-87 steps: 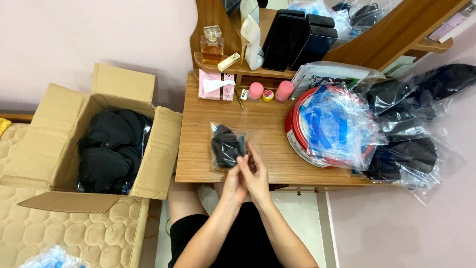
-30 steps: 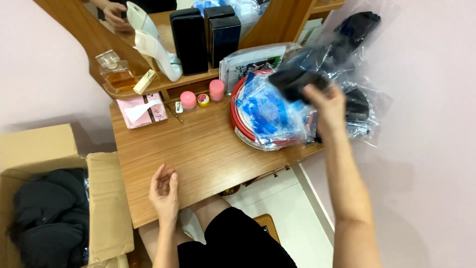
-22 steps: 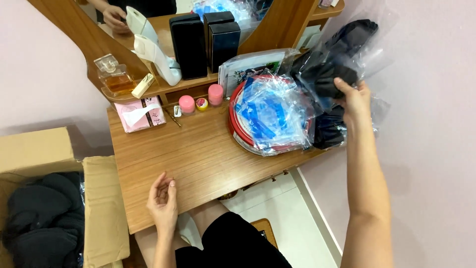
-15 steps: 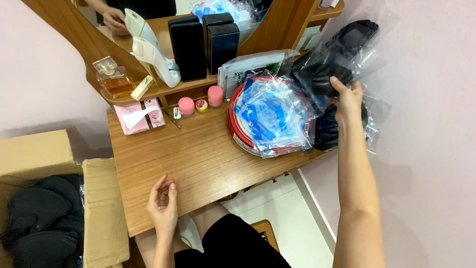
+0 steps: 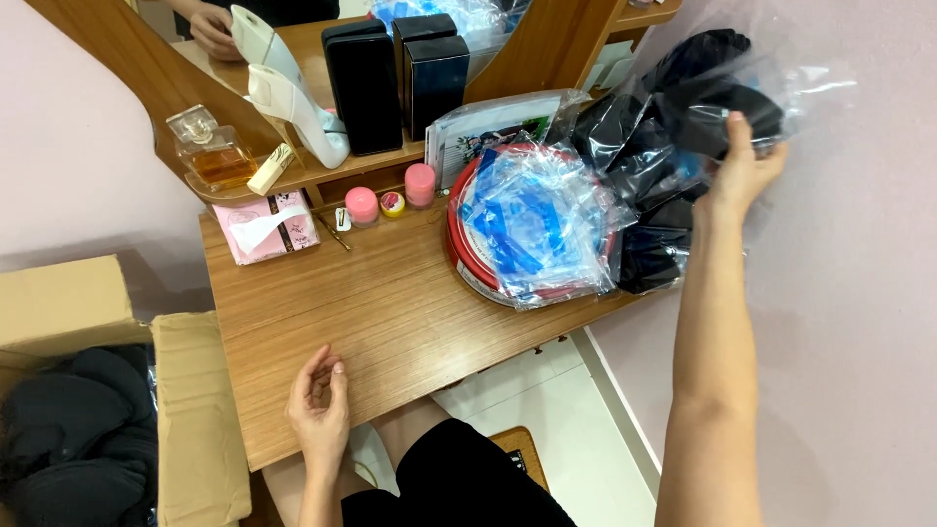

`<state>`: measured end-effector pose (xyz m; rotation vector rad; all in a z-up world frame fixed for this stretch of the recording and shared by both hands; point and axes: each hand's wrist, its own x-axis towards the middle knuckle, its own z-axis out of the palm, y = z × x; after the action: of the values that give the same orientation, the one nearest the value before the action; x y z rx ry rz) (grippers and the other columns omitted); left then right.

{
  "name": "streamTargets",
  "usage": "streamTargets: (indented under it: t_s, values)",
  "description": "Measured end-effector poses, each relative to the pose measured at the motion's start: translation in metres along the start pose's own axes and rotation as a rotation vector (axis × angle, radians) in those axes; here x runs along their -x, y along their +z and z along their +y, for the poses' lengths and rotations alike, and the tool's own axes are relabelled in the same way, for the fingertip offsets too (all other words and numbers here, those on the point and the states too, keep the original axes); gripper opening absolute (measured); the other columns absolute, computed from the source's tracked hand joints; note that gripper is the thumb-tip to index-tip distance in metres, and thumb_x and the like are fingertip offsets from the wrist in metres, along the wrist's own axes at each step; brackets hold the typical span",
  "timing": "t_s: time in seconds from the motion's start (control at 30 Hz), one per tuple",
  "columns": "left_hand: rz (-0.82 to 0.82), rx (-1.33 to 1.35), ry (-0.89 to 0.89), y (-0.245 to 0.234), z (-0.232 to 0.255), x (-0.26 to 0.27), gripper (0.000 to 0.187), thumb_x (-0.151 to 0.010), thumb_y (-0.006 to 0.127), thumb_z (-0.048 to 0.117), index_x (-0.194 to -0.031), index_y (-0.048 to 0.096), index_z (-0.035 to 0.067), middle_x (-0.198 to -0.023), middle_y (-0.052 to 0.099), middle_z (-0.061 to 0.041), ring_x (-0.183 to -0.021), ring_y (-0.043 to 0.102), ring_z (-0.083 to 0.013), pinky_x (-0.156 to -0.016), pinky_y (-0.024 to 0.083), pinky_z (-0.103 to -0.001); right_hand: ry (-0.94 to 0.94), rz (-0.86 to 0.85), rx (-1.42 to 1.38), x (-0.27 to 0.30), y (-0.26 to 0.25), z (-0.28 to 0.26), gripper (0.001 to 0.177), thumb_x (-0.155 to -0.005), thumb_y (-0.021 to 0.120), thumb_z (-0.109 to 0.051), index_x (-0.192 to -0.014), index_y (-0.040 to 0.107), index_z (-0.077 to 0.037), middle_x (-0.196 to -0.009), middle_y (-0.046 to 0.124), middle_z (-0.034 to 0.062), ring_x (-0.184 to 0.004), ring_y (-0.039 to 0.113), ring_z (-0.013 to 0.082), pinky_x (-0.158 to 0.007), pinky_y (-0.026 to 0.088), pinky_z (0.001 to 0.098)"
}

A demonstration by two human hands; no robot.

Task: The person is packaging black face masks by taking them from a box, folding them, and sliding them into individual clear plastic bags.

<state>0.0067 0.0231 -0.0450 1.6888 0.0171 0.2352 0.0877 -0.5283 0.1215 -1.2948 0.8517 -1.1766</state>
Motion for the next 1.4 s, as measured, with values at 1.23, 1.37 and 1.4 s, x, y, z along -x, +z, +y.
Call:
streamTargets:
  t_s: [1.23,1.37,1.4]
  values:
    - [0.006,-0.073,0.021,0.002,0.005,0.001,0.027,-0.098,0.064,0.010,-0.125,0.067,0.004,-0.113,0.071,-0.011,-0.104,0.069,-0.0179,-0.094,0.057,-0.028,0.078,-0.141,0.524,-0.052,-0.105,0.050,0.071,-0.077,0.087,-0.060,-0.121,0.057,-0.013,-0.105,0.065,-0.0046,-0.083,0.069,0.0076,-0.069,0.055,0.0265]
    - [0.010,-0.076,0.020,0.002,0.003,0.002,0.027,-0.099,0.064,0.010,-0.125,0.067,0.005,-0.112,0.071,-0.010,-0.103,0.069,-0.0162,-0.090,0.057,-0.026,-0.004,-0.129,0.538,-0.057,-0.119,0.065,0.072,-0.075,0.093,-0.043,-0.126,0.056,-0.009,-0.111,0.066,0.0030,-0.092,0.069,0.0124,-0.067,0.055,0.0292]
    - [0.007,-0.089,0.011,0.002,0.003,0.002,0.026,-0.099,0.063,0.011,-0.125,0.067,0.006,-0.112,0.072,-0.009,-0.103,0.068,-0.0154,-0.088,0.057,-0.026,-0.043,-0.117,0.541,-0.058,-0.121,0.068,0.057,-0.076,0.092,-0.038,-0.118,0.066,-0.010,-0.101,0.072,0.0015,-0.081,0.069,0.0101,-0.058,0.053,0.0257]
